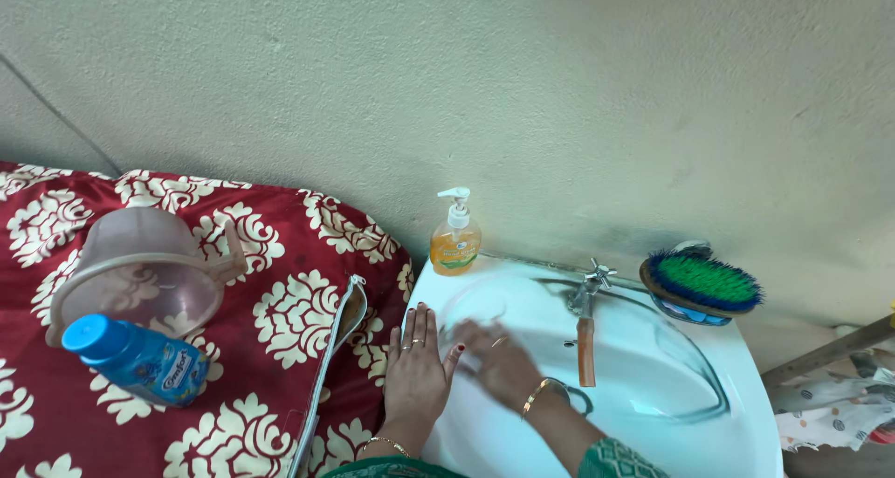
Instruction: The person wipes the inner and outer surfaces of a white pedestal sink with a yellow sponge, including the faucet and the basin rim.
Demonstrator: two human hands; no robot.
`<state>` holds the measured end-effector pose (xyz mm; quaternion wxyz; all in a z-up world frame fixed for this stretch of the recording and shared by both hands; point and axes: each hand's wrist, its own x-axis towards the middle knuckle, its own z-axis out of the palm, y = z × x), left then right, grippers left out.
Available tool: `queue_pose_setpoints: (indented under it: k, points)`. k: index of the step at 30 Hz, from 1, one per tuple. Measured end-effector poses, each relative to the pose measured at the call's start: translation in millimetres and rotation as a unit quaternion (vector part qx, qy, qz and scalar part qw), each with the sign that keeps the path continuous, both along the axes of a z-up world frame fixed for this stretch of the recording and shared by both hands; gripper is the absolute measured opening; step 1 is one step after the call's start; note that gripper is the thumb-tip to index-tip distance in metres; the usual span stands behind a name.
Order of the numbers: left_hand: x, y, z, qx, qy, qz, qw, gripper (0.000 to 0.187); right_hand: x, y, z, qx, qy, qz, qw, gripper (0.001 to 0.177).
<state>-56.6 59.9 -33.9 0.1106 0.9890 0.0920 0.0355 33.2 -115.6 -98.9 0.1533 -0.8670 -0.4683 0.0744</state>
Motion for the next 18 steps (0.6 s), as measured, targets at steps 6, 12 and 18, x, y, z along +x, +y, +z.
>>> queue_pose_setpoints:
  k: [6,12,18]
  points:
    - [1,-1,-6,-0.025,0.009,0.017,0.999,0.078,2,8,16,0.062,-0.219,-0.245,0.943,0.074]
    - [-2,2,-12,-0.051,-0.027,0.023,0.998,0.074,-2,12,13,0.038,0.04,-0.057,0.997,0.035]
    - [-4,1,-17,-0.055,-0.068,0.024,0.996,0.07,-23,44,23,0.012,-0.125,-0.288,0.949,0.064]
